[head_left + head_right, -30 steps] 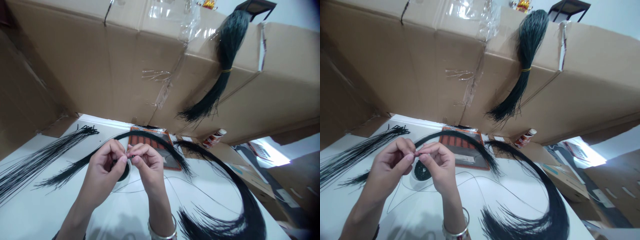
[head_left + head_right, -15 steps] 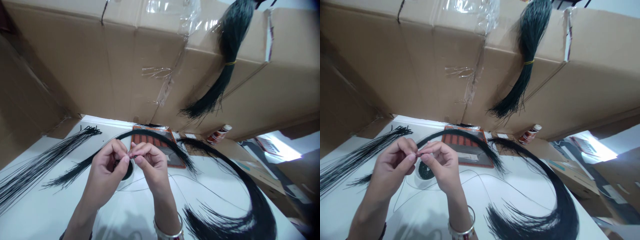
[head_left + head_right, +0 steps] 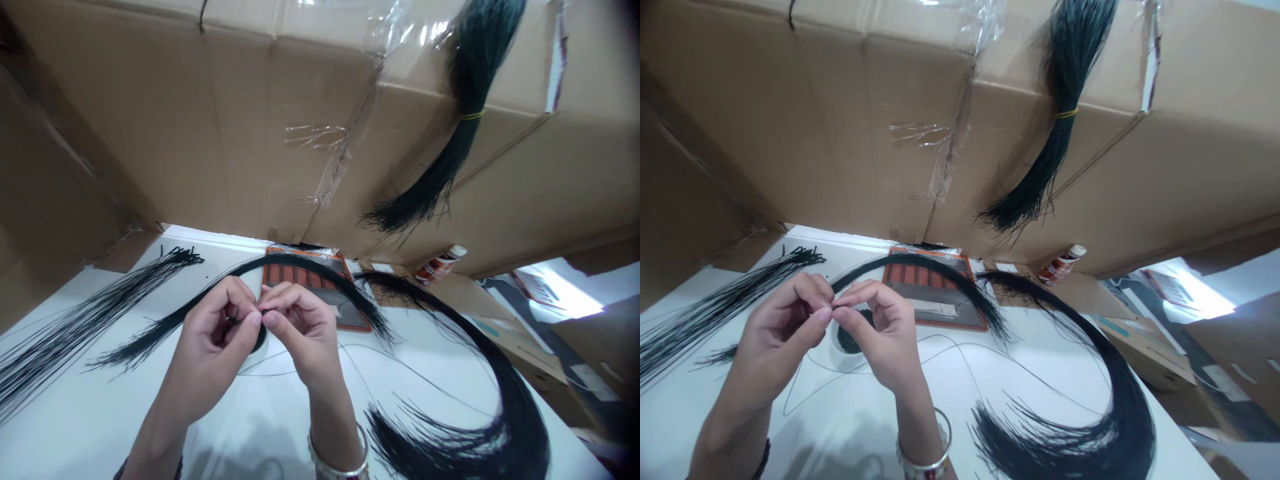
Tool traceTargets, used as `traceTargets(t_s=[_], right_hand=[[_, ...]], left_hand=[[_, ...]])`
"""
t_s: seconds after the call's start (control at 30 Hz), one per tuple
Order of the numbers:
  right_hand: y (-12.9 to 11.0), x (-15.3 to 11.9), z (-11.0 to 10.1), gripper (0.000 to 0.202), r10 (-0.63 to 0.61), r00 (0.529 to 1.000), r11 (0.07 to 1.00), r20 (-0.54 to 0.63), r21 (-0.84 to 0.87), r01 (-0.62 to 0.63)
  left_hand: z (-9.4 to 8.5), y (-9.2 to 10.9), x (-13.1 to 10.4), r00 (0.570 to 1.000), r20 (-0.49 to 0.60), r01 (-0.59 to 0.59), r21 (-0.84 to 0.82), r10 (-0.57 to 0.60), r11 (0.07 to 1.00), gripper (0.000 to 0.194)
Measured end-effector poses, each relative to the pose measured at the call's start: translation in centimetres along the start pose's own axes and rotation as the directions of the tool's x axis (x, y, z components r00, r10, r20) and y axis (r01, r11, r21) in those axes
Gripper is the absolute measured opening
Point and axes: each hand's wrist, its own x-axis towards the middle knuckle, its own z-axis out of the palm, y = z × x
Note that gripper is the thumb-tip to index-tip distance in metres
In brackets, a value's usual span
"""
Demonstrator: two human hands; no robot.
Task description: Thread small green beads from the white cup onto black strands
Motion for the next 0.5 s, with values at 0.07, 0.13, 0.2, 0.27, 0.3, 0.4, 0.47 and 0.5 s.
traceTargets(t_s=[0.07,0.13,0.2,0.27,0.3,0.4,0.47,0.5], right_hand=[[0.0,0.0,-0.1,0.005,0.032,0.999,0.999,0.002,-0.022,-0.032],[0.1,0.1,-0.2,0.006,0.073,0.997,0.997,-0.007,-0.032,-0.073],[0.2,0.1,-0.2,0.008,0.105,0.994,0.994,-0.026,-0.039,-0.106],[0.4,0.2,-0.1,0.009,0.125,0.991,0.989,-0.048,-0.072,-0.128],[0.5,0.2,0.0,0.010,0.129,0.990,0.986,-0.059,-0.099,-0.134],[0.9,0.2,0.6,0.008,0.140,0.988,0.973,-0.067,-0.176,-0.150],[1.1,0.0,1.2,0.003,0.146,0.988,0.968,-0.054,-0.198,-0.154],[1.1,0.0,1.4,0.001,0.142,0.989,0.966,-0.038,-0.212,-0.146]], left_hand=[[-0.1,0.2,0.0,0.998,0.027,0.050,0.028,-0.051,0.998,0.018],[-0.2,0.2,0.1,0.991,0.043,0.121,0.062,-0.124,0.991,0.015],[-0.1,0.2,0.1,0.982,0.046,0.179,0.066,-0.182,0.982,0.010],[0.2,0.0,0.2,0.976,0.024,0.216,0.026,-0.216,0.976,0.007],[0.5,-0.1,0.2,0.975,0.004,0.224,0.001,-0.224,0.975,0.007],[1.0,-0.5,0.2,0.975,-0.069,0.211,-0.013,-0.211,0.977,0.009],[0.9,-1.0,0.3,0.977,-0.098,0.193,0.027,-0.189,0.981,0.011],[0.7,-1.2,0.5,0.978,-0.102,0.187,0.037,-0.182,0.982,0.012]])
